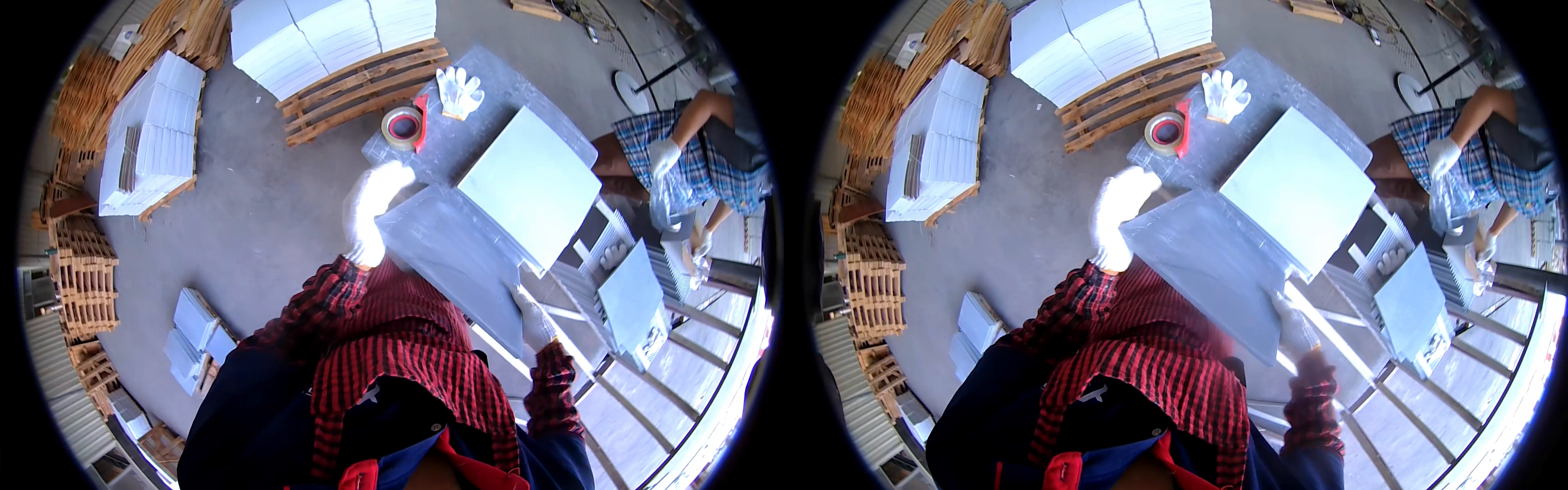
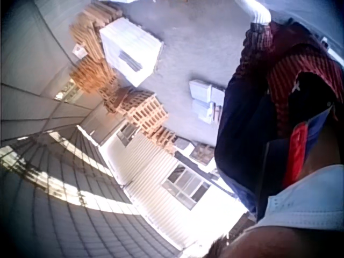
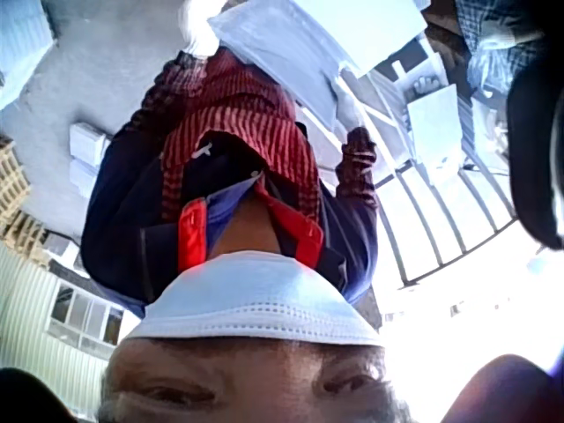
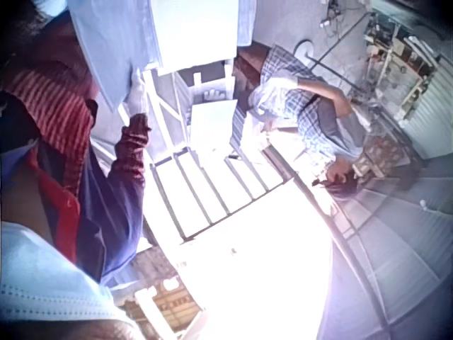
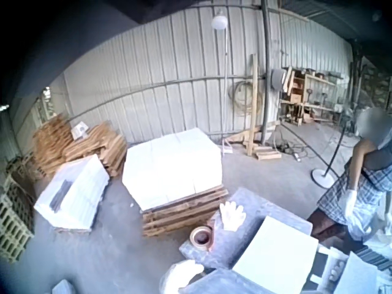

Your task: The person wraps rectangular panels with plastic film and secures them with tape. They handle each panel individually, fold the film around the edges, and apply tape to seal the package before stacking the finished units.

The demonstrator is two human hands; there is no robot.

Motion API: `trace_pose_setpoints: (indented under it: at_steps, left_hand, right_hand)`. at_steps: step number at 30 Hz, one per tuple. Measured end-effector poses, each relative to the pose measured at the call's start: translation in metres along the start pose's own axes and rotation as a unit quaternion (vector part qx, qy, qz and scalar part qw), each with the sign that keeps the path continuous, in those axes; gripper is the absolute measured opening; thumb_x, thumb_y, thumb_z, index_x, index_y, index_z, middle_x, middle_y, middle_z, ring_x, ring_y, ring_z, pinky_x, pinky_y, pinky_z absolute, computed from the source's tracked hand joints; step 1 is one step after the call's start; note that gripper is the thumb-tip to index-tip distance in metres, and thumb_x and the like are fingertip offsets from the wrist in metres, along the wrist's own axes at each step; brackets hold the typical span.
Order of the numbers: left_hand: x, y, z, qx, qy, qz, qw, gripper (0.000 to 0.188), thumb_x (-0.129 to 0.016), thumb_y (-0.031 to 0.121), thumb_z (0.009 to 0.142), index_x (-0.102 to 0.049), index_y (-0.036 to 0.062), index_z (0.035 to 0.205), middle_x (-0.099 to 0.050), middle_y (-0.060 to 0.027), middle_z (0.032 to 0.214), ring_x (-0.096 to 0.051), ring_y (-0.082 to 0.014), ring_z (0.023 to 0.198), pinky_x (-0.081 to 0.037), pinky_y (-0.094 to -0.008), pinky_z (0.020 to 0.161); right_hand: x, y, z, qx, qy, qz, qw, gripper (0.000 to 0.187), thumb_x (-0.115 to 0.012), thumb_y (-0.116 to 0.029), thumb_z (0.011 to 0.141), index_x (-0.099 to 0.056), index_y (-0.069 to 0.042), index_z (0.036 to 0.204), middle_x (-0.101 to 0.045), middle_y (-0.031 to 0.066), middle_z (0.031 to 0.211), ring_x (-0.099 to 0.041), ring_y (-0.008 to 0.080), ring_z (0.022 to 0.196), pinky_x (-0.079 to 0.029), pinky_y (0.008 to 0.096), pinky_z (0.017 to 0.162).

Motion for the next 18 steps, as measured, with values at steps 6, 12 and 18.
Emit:
trace_pose_setpoints:
  at_steps: [6,12,18]
  left_hand:
    - [-0.045,0.016,0.032,0.095,-0.013,0.172,0.980,0.057,-0.046,0.042,0.102,-0.069,-0.0069,0.085,-0.065,-0.0129,0.062,-0.061,-0.0188,0.057,-0.056,-0.0362,0.069]
    - [-0.054,0.021,0.048,0.148,-0.089,0.210,0.962,0.043,-0.047,0.033,0.103,-0.072,-0.0015,0.095,-0.062,-0.0046,0.063,-0.056,-0.0108,0.060,-0.045,-0.0250,0.066]
    - [-0.054,0.023,0.054,0.211,-0.171,0.170,0.947,0.034,-0.050,0.024,0.102,-0.066,-0.0025,0.115,-0.068,-0.0062,0.100,-0.061,-0.0124,0.087,-0.048,-0.0269,0.083]
  right_hand:
    - [0.027,-0.150,0.054,0.117,0.011,-0.845,0.522,0.060,-0.056,-0.055,0.089,-0.058,-0.013,0.131,-0.069,0.0208,0.106,-0.067,0.0381,0.097,-0.053,0.0468,0.084]
    - [-0.056,-0.247,0.191,0.185,0.070,-0.717,0.669,0.060,-0.060,-0.047,0.089,-0.050,-0.015,0.140,-0.061,0.0179,0.129,-0.058,0.0375,0.119,-0.045,0.0453,0.101]
    - [-0.112,-0.270,0.318,0.239,0.151,-0.721,0.633,0.071,-0.068,-0.041,0.080,-0.043,-0.015,0.141,-0.048,0.0141,0.139,-0.054,0.0412,0.119,-0.049,0.0482,0.093]
Point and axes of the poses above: each hand's wrist, its own z-axis towards the middle knuckle, its own x-axis out of the back of the hand, y = z × x, the point moved 1 cm from there along z, towards the middle knuckle
